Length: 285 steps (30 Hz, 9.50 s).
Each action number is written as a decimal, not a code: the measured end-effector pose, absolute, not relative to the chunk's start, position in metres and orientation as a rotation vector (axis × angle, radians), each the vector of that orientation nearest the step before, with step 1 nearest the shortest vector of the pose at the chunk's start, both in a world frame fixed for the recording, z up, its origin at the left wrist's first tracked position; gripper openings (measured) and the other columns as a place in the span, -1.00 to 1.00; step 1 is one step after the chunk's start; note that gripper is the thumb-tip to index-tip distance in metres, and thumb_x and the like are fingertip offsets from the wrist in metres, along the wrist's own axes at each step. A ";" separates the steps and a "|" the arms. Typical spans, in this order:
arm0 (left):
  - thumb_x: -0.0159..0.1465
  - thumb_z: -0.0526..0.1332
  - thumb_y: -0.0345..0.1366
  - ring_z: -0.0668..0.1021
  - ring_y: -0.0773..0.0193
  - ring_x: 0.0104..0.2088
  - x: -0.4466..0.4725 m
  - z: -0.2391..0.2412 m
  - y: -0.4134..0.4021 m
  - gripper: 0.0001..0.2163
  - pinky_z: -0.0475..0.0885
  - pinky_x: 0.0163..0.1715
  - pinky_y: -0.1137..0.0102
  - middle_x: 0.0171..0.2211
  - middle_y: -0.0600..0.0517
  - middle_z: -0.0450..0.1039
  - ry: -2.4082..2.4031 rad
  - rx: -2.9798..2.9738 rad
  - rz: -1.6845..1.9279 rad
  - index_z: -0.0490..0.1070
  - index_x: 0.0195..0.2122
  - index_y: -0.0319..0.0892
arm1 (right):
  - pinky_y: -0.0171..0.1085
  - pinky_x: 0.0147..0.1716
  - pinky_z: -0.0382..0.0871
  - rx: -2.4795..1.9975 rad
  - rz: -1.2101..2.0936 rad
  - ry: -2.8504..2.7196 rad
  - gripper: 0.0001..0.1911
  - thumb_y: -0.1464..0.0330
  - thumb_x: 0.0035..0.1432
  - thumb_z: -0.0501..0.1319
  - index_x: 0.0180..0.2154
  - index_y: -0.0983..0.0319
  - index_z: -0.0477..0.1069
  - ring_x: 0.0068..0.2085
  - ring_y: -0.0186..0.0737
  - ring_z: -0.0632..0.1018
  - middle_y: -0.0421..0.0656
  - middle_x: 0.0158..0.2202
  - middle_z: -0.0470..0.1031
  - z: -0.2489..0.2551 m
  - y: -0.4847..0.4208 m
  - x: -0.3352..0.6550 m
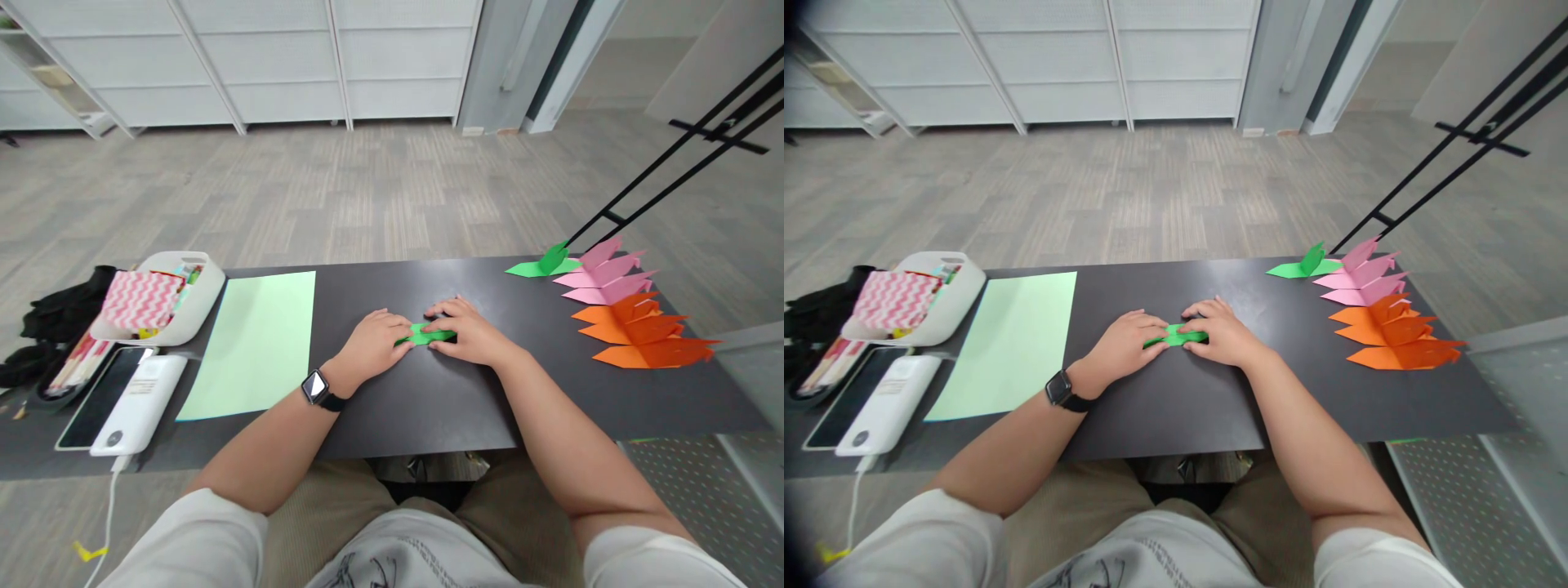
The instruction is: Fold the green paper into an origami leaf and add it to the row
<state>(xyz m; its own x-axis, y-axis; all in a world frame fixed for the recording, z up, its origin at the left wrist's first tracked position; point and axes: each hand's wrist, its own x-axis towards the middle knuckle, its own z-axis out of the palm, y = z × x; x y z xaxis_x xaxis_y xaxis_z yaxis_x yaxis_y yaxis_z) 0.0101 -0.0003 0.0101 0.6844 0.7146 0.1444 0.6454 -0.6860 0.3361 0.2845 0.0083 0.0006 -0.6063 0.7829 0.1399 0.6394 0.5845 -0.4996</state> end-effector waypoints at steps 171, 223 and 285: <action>0.41 0.41 -0.10 0.69 0.16 -0.13 0.026 0.011 -0.017 -0.80 0.59 0.01 0.23 -0.14 -0.03 0.70 0.979 1.889 1.257 0.66 -0.11 -0.11 | -0.10 -0.16 0.54 -0.857 0.565 -1.894 -0.88 0.24 0.42 0.30 -0.21 0.10 0.55 -0.22 -0.14 0.64 -0.15 -0.26 0.65 0.027 -0.016 0.248; 0.48 0.28 -0.30 0.57 0.02 -0.04 0.019 0.011 -0.012 -0.87 0.48 0.00 0.11 -0.03 -0.08 0.64 1.240 2.684 0.502 0.65 -0.10 -0.11 | 0.08 0.05 0.39 -1.219 0.305 -2.369 -0.82 0.31 0.34 0.42 -0.04 0.02 0.72 0.07 0.06 0.55 -0.11 0.02 0.65 -0.010 -0.001 0.250; 0.47 0.25 0.06 0.31 -0.17 0.49 0.007 0.018 -0.015 -0.41 -0.08 0.52 -0.37 0.49 -0.13 0.31 1.301 2.593 0.174 0.32 0.45 -0.03 | 0.41 0.44 0.07 -1.280 0.379 -2.510 -0.60 0.19 0.35 0.39 0.19 0.01 0.58 0.33 0.17 0.48 -0.12 0.29 0.58 0.002 -0.010 0.252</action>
